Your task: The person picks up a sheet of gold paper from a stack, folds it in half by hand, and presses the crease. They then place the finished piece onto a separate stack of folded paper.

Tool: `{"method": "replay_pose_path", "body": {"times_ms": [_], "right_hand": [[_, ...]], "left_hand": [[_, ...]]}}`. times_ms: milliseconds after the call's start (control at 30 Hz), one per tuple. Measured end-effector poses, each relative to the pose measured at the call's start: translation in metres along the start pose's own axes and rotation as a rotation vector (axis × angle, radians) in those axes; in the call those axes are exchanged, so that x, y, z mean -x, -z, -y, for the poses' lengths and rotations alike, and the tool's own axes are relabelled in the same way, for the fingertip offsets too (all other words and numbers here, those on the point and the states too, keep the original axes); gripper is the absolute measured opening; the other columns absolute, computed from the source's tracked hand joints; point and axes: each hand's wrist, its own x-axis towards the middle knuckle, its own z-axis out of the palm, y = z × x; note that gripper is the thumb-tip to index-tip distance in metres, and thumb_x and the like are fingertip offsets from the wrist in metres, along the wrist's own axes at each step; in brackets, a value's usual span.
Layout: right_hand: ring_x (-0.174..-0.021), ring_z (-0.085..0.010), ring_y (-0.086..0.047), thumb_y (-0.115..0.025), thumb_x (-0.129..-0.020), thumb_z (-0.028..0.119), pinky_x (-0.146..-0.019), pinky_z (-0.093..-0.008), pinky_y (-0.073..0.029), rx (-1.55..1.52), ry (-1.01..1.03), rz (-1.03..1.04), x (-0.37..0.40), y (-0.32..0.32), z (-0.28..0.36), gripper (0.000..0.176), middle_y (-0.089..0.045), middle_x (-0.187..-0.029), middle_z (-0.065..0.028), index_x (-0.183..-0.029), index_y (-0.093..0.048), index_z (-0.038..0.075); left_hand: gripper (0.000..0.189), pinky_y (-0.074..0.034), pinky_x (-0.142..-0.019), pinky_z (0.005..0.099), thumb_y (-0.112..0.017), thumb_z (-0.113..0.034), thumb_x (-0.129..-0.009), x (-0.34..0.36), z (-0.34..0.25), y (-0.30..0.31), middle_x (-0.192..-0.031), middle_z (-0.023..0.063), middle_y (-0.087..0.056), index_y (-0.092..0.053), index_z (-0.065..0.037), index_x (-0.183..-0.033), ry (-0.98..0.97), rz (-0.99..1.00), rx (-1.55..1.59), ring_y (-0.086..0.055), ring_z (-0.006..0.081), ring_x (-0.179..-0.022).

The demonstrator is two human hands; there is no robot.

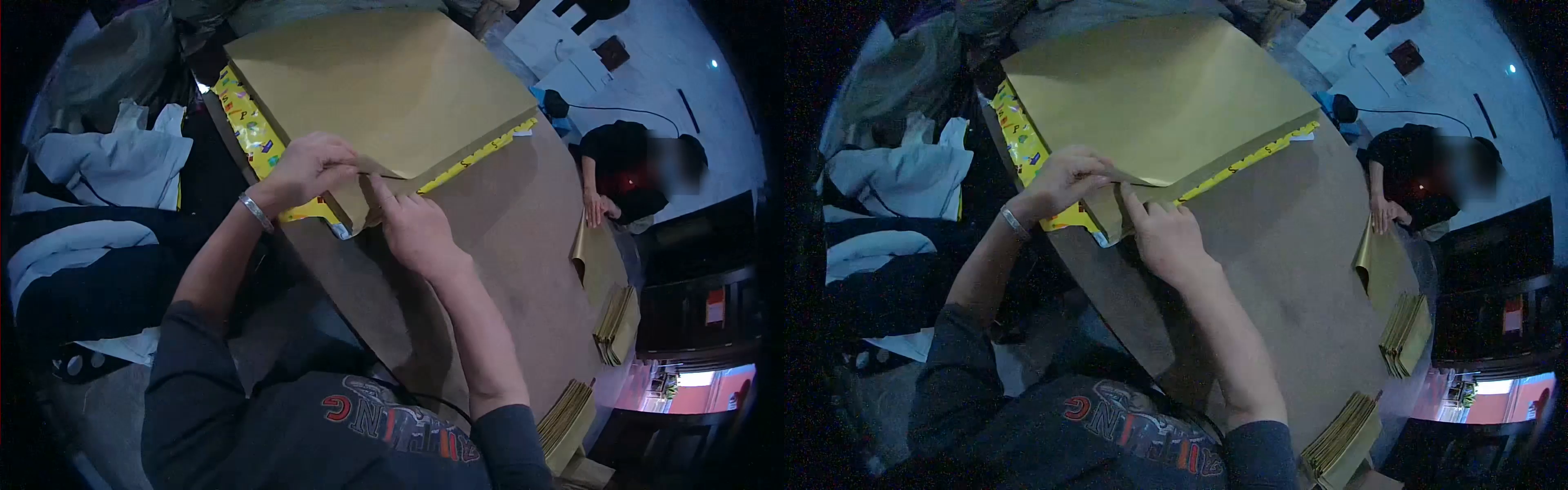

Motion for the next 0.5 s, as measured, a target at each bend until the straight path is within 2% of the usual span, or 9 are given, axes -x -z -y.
{"method": "replay_pose_path", "body": {"times_ms": [67,100,167,200,267,300,333,400,500], "right_hand": [[-0.082,-0.0319,-0.065,-0.055,-0.083,0.013,-0.073,-0.0437,-0.051,-0.027,-0.021,-0.003,0.008,0.004,-0.007,0.055,-0.065,-0.086,-0.015,-0.137,-0.045,0.007],[-0.082,-0.0319,-0.065,-0.055,-0.083,0.013,-0.073,-0.0437,-0.051,-0.014,-0.034,-0.016,0.014,0.006,-0.014,0.055,-0.065,-0.086,-0.015,-0.137,-0.045,0.007],[-0.083,-0.0344,-0.064,-0.054,-0.087,0.016,-0.075,-0.046,-0.051,-0.112,-0.262,-0.004,0.027,0.012,-0.032,0.052,-0.066,-0.089,-0.0157,-0.137,-0.045,0.006],[-0.087,-0.0361,-0.064,-0.051,-0.092,0.022,-0.077,-0.0468,-0.05,-0.149,-0.407,-0.003,0.03,0.02,-0.04,0.047,-0.066,-0.095,-0.0197,-0.134,-0.046,0.003],[-0.091,-0.0395,-0.063,-0.048,-0.095,0.028,-0.08,-0.0481,-0.05,-0.259,-0.644,-0.029,0.043,0.03,-0.062,0.046,-0.065,-0.1,-0.0244,-0.133,-0.047,0.002],[-0.097,-0.0329,-0.066,-0.045,-0.099,0.035,-0.083,-0.0393,-0.051,-0.338,-0.743,-0.073,0.055,0.014,-0.087,0.048,-0.068,-0.104,-0.0209,-0.134,-0.048,0.003],[-0.097,-0.0329,-0.066,-0.045,-0.099,0.035,-0.083,-0.0393,-0.051,-0.334,-0.745,-0.09,0.061,0.009,-0.1,0.048,-0.068,-0.104,-0.0209,-0.134,-0.048,0.003],[-0.088,-0.0253,-0.068,-0.045,-0.099,0.041,-0.08,-0.0358,-0.052,-0.682,-0.947,-0.206,0.074,-0.001,-0.123,0.052,-0.069,-0.099,-0.0173,-0.134,-0.049,0.002],[-0.073,-0.0172,-0.062,-0.045,-0.098,0.046,-0.068,-0.0323,-0.049,-0.783,-1.075,-0.289,0.093,-0.042,-0.163,0.053,-0.067,-0.088,-0.0104,-0.116,-0.059,-0.002]], "left_hand": [[0.015,-0.048,-0.082,0.0398,-0.064,-0.009,-0.079,-0.008,-0.017,-0.001,-0.092,0.0135,-0.067,-0.067,-0.002,-0.092,0.101,-0.053,0.053,-0.062,0.0322,-0.089],[0.015,-0.047,-0.079,0.04,-0.063,-0.009,-0.077,-0.012,-0.022,-0.001,-0.085,0.0124,-0.066,-0.067,-0.003,-0.09,0.009,-0.069,-0.067,-0.062,0.0325,-0.082],[0.015,-0.045,-0.078,0.0394,-0.062,-0.01,-0.076,-0.017,-0.037,0.001,-0.083,0.0098,-0.064,-0.068,-0.006,-0.089,-0.086,-0.088,-0.241,-0.061,0.0296,-0.083],[0.007,-0.043,-0.077,0.0378,-0.066,-0.015,-0.076,-0.018,-0.038,-0.005,-0.078,0.005,-0.061,-0.065,-0.013,-0.082,-0.19,-0.199,-0.322,-0.059,0.0255,-0.077],[0.007,-0.043,-0.077,0.0372,-0.066,-0.015,-0.074,-0.016,-0.051,-0.008,-0.079,0.0029,-0.06,-0.064,-0.014,-0.081,-0.191,-0.054,-0.329,-0.059,0.0234,-0.077],[0.006,-0.043,-0.075,0.037,-0.065,-0.015,-0.073,-0.011,-0.052,-0.02,-0.077,0.0016,-0.059,-0.062,-0.015,-0.078,-0.264,-0.09,-0.339,-0.059,0.0211,-0.077],[0.005,-0.043,-0.075,0.0368,-0.064,-0.016,-0.073,-0.007,-0.064,-0.027,-0.077,0.0013,-0.058,-0.061,-0.015,-0.077,-0.289,-0.019,-0.345,-0.059,0.0205,-0.077],[0.004,-0.043,-0.073,0.0363,-0.062,-0.019,-0.074,0.007,-0.093,-0.047,-0.076,0.0006,-0.057,-0.06,-0.016,-0.076,-0.37,0.071,-0.319,-0.058,0.0192,-0.076],[0.006,-0.044,-0.073,0.0341,-0.061,-0.018,-0.078,0.038,-0.132,-0.076,-0.082,-0.0016,-0.061,-0.063,-0.017,-0.084,-0.477,0.233,-0.139,-0.06,0.0166,-0.079]]}}
